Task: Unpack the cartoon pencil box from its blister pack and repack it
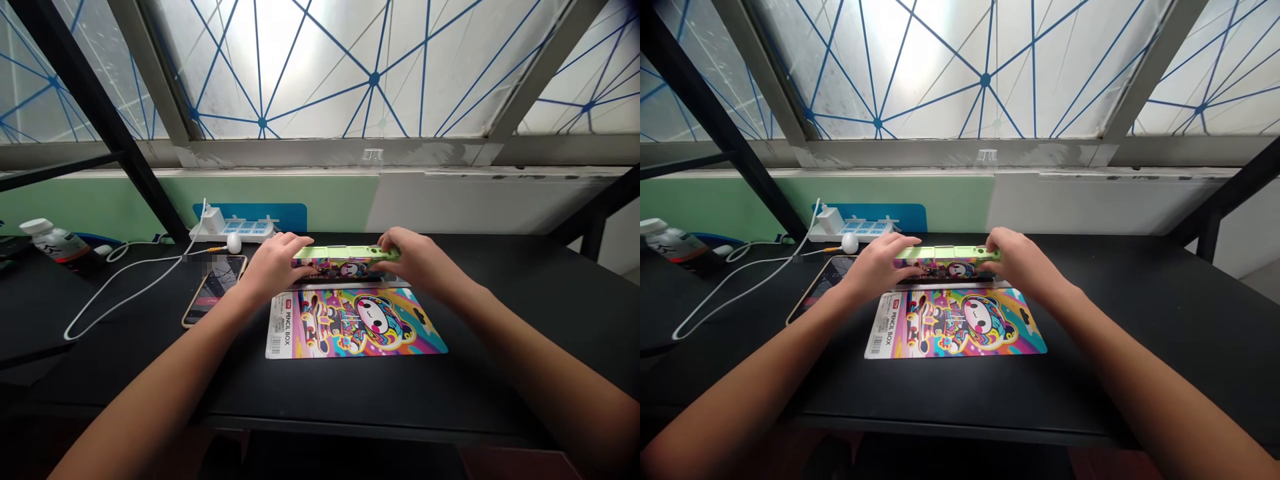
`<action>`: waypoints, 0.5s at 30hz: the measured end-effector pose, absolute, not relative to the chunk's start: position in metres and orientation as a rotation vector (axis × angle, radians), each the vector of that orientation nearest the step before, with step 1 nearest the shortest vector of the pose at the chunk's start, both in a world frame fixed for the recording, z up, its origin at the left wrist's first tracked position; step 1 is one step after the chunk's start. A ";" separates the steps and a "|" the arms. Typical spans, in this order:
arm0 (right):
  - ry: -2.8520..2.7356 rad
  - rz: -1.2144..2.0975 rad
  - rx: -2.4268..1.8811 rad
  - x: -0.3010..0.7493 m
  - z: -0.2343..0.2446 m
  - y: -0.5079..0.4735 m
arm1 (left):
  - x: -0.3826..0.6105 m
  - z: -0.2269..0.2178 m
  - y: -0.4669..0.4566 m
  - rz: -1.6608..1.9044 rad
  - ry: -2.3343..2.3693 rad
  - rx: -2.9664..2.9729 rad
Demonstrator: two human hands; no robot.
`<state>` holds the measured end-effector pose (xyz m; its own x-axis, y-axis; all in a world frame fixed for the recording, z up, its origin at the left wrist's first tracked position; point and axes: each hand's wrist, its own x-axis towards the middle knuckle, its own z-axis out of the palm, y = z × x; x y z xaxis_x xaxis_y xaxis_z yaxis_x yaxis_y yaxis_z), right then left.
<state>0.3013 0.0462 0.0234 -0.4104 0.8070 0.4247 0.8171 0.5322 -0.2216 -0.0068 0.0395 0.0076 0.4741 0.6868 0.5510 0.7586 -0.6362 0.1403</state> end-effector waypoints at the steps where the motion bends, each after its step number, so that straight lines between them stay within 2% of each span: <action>1: -2.276 -0.078 -1.262 0.302 0.028 0.041 | -0.005 0.010 0.036 -0.895 -1.211 -2.568; 5: -2.201 -0.290 -1.089 0.312 0.036 0.006 | 0.005 0.025 0.008 -0.931 -1.018 -2.471; 10: -2.199 -0.434 -0.933 0.327 0.000 -0.052 | 0.007 0.019 -0.051 -0.878 -0.977 -2.481; 15: -2.269 -0.403 -0.864 0.322 -0.034 -0.080 | 0.003 -0.023 -0.092 -1.032 -1.462 -2.564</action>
